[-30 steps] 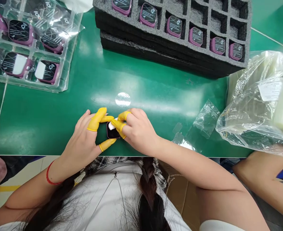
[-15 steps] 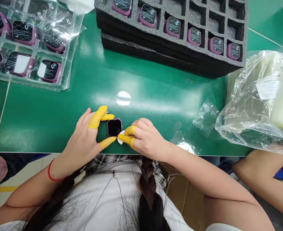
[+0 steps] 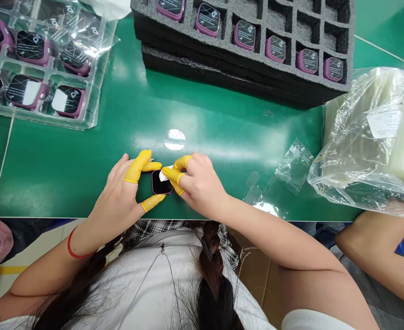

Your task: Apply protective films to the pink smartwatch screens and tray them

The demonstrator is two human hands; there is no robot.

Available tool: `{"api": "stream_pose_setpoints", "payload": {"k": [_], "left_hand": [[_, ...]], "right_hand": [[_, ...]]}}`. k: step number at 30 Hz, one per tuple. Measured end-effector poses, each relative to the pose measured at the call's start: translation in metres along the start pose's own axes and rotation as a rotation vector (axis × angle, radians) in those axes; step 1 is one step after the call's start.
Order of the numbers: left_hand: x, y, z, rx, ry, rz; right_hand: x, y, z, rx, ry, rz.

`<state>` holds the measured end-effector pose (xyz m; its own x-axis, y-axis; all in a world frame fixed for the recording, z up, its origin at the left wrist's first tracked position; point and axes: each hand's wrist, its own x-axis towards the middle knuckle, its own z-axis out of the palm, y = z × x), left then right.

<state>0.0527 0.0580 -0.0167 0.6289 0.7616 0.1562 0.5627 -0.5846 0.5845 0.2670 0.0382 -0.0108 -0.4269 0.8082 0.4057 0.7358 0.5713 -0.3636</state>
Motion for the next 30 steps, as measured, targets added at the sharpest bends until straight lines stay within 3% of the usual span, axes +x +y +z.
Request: {"api": "stream_pose_setpoints", "payload": {"k": [8,13,18,22,24,27,30], "left_hand": [[-0.001,0.000,0.002,0.017,0.002,0.012],[0.003,-0.001,-0.008,-0.032,-0.005,0.011],[0.043,0.013,-0.015,-0.071,-0.074,0.017],[0.077,0.025,-0.014,0.038,-0.217,0.070],[0.079,0.018,-0.029,0.082,-0.223,0.097],[0.055,-0.016,-0.081,0.173,-0.099,0.087],[0.017,-0.074,-0.143,0.389,0.006,-0.153]], "right_hand": [[-0.023,-0.024,-0.007,0.066,-0.054,-0.044],[-0.033,-0.031,-0.020,0.185,0.030,0.050],[-0.049,-0.015,-0.051,0.078,0.124,0.299],[-0.060,0.001,-0.060,-0.014,0.140,0.371],[-0.063,0.002,-0.059,-0.023,0.115,0.343],[-0.066,0.002,-0.058,-0.034,0.106,0.261],[-0.068,0.011,-0.054,-0.060,0.095,0.179]]}}
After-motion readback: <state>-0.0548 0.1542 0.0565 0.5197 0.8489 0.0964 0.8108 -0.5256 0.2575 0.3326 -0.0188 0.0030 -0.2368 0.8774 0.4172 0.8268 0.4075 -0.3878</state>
